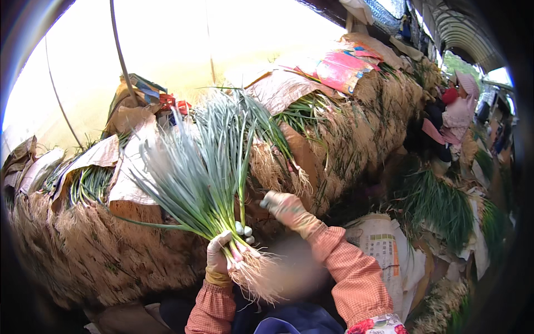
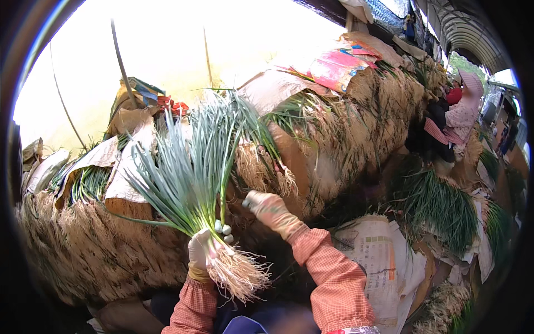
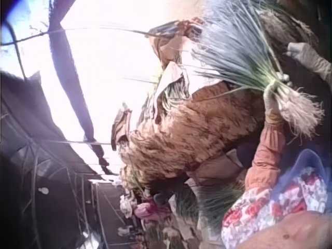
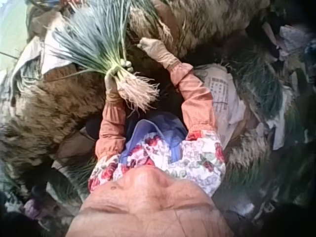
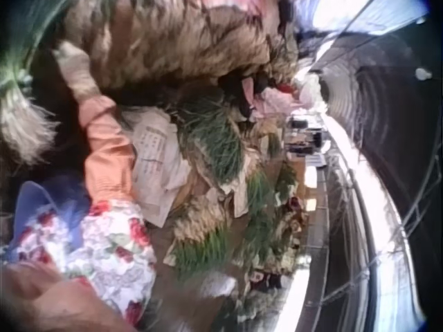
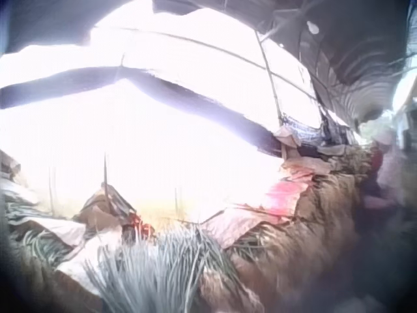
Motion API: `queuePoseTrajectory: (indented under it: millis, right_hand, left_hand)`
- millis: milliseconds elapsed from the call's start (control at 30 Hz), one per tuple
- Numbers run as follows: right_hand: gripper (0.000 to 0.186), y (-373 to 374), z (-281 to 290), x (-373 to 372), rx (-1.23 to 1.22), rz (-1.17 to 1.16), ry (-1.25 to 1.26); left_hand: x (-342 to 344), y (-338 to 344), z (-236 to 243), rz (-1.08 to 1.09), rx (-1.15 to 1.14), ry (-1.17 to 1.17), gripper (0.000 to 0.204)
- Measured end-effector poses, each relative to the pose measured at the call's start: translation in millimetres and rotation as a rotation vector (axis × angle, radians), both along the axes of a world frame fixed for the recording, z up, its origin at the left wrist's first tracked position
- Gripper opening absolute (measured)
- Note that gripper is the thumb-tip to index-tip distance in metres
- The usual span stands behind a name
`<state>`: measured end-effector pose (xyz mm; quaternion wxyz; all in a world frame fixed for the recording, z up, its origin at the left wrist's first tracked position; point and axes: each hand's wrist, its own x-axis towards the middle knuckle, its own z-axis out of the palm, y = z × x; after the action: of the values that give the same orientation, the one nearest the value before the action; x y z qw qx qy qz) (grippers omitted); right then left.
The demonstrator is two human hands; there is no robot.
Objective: The person gathers green onions from a large pile, aligns them by hand, and ties them into bundles using a rubber band. The person repeats this process for multiple bunches, placing the finished bundles aside.
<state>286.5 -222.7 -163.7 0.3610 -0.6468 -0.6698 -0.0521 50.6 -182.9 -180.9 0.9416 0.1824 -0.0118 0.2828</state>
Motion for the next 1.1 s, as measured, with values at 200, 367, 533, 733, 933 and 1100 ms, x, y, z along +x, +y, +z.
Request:
queuePoseTrajectory:
  millis: [200,367,533,733,933,1100]
  right_hand:
    - [0.034,12.8,25.6,-36.9,-0.447,0.291,1.2]
    - [0.021,7.8,12.2,-54.3,-0.001,-0.047,0.19]
    - [0.04,15.0,-3.5,-4.1,-0.209,-0.422,0.575]
    - [0.051,-28.4,39.0,25.6,-0.628,-0.005,0.625]
    - [0.031,11.0,35.2,84.0,-0.458,-0.397,0.833]
    - [0.015,11.4,33.0,57.0,0.095,-0.054,1.123]
  left_hand:
    - [10.1,-2.7,8.8,-0.089,-0.021,0.162,0.029]
    - [21.7,-2.2,32.0,0.124,0.086,0.321,0.03]
    - [21.5,-1.5,12.9,0.005,0.051,0.169,0.031]
    - [12.3,1.5,14.9,0.066,0.044,0.038,0.043]
    - [22.0,14.6,52.2,0.058,0.168,-0.119,0.036]
    - [3.7,24.8,53.3,0.125,0.174,0.02,0.048]
